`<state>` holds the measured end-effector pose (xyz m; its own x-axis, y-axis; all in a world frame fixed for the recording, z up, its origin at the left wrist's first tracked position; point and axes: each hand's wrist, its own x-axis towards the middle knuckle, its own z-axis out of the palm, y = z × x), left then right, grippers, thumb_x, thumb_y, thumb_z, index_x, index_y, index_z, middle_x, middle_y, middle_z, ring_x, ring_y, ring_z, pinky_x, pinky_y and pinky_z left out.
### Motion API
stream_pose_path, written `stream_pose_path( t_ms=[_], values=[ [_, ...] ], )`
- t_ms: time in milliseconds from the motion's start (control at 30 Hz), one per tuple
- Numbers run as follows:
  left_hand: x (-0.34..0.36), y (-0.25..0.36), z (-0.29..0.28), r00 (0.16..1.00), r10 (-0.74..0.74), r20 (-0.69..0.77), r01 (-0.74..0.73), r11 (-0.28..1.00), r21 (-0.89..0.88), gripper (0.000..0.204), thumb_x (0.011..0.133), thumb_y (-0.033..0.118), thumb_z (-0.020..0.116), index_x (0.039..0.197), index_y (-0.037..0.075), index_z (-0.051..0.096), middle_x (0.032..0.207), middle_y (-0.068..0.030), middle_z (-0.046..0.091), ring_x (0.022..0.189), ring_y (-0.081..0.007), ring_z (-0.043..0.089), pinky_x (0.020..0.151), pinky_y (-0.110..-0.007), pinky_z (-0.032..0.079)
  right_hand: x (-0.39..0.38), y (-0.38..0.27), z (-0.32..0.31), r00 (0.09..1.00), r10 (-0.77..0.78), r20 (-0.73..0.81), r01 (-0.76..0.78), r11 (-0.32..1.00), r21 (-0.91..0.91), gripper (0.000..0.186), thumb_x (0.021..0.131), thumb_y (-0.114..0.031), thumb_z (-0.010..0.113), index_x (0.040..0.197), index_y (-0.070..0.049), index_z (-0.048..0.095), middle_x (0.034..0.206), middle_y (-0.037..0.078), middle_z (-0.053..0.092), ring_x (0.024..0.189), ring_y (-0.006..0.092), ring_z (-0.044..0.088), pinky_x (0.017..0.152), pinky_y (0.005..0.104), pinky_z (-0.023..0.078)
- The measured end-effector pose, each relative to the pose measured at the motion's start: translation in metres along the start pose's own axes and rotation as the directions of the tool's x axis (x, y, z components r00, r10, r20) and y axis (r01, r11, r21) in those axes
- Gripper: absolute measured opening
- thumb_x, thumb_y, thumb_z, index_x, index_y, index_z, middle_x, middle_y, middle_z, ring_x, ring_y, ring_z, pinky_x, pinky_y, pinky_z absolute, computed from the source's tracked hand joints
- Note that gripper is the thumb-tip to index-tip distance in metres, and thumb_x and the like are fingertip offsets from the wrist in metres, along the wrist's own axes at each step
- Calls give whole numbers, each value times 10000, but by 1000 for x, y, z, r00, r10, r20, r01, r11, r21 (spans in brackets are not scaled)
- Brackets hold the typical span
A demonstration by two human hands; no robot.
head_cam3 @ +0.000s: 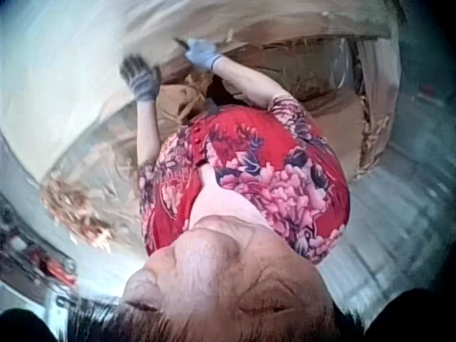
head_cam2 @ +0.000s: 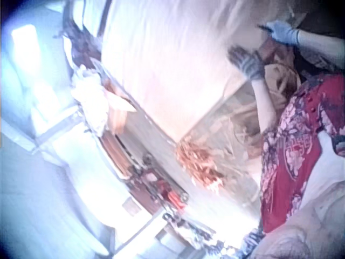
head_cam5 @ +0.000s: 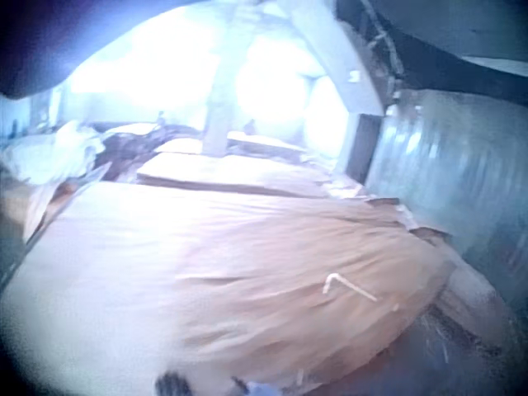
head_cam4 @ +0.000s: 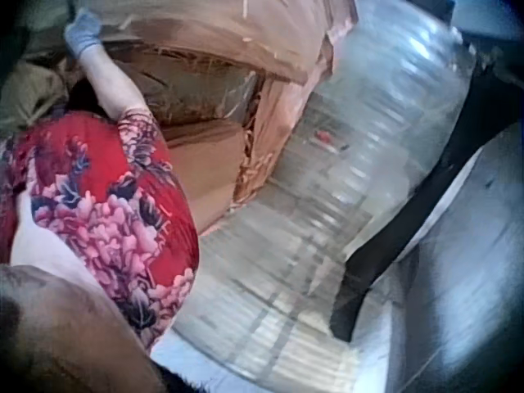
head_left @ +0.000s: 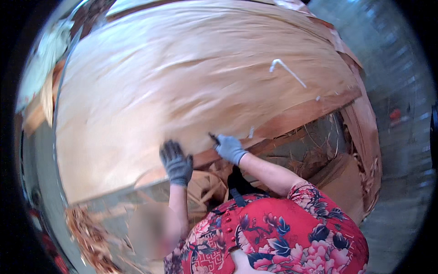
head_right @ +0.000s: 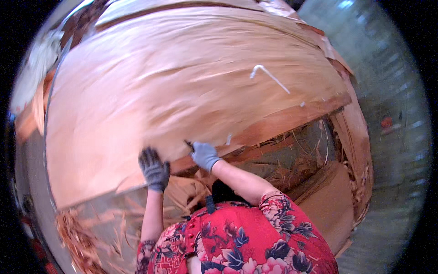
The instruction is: The person cuts large sheets of light-brown veneer on a workbench using a utility knife and a metal straightedge. They align the straightedge, score the veneer, and peel away cut sections. The person also uses white tape to secure veneer edges and handles a roll of tape. Cut pieces are stacked on the bench.
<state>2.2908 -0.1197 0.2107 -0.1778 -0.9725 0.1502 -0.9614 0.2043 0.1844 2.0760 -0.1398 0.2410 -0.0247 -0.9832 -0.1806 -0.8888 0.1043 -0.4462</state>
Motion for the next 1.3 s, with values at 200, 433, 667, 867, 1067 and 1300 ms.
stream_pose_path(
  t_ms=[200, 433, 667, 867, 1067, 1300],
  values=[
    [5, 10, -5, 1000, 1, 8, -2, 999, 50, 759, 767, 342, 561, 1353, -33, 260, 1433, -247, 201, 1343, -415, 125, 1093, -531, 68, 49, -13, -50, 953, -284, -107, 298, 942, 155, 256, 796, -306, 610, 889, -70, 572, 852, 180, 610, 776, 357, 608, 692, 458, 474],
    [6, -3, 1, 994, 26, 107, -43, 987, 157, 817, 803, 385, 486, 1405, -18, 106, 1469, -234, 79, 1355, -424, 34, 1089, -544, 32, 154, 5, -75, 798, -590, -126, 595, 804, 2, 192, 756, -290, 636, 849, -127, 596, 897, 105, 589, 877, 293, 571, 759, 397, 451],
    [1, -2, -3, 981, 5, 192, -36, 986, 160, 834, 799, 326, 483, 1426, 12, 31, 1476, -238, 23, 1364, -410, 9, 1082, -541, 10, 263, 182, -190, 788, -417, -454, 340, 908, -243, 61, 724, -216, 583, 695, -169, 610, 732, 70, 619, 701, 271, 598, 644, 398, 478],
    [4, -6, 0, 981, 72, 179, -109, 972, 207, 805, 818, 378, 429, 1426, 13, 48, 1476, -229, 44, 1360, -417, 33, 1077, -550, 31, 298, 271, -278, 981, -148, -128, 126, 978, -169, 286, 767, -392, 598, 959, -193, 674, 959, 46, 662, 946, 238, 606, 826, 406, 450],
    [4, -7, -3, 974, 51, 222, -97, 975, 202, 842, 784, 318, 474, 1414, -15, 26, 1465, -256, 24, 1356, -434, 2, 1079, -559, 12, 293, 269, -282, 972, -192, 132, 232, 856, -463, 227, 663, -329, 713, 834, -187, 665, 841, 35, 658, 890, 223, 585, 839, 366, 343],
    [7, -4, -6, 974, 29, 227, -72, 980, 187, 825, 797, 339, 453, 1418, -6, 33, 1469, -253, 12, 1359, -428, 2, 1083, -548, 16, 283, 264, -276, 954, -248, 168, 298, 727, -619, 85, 686, -241, 666, 748, -183, 666, 780, 72, 648, 848, 270, 593, 826, 386, 348]
  ],
)
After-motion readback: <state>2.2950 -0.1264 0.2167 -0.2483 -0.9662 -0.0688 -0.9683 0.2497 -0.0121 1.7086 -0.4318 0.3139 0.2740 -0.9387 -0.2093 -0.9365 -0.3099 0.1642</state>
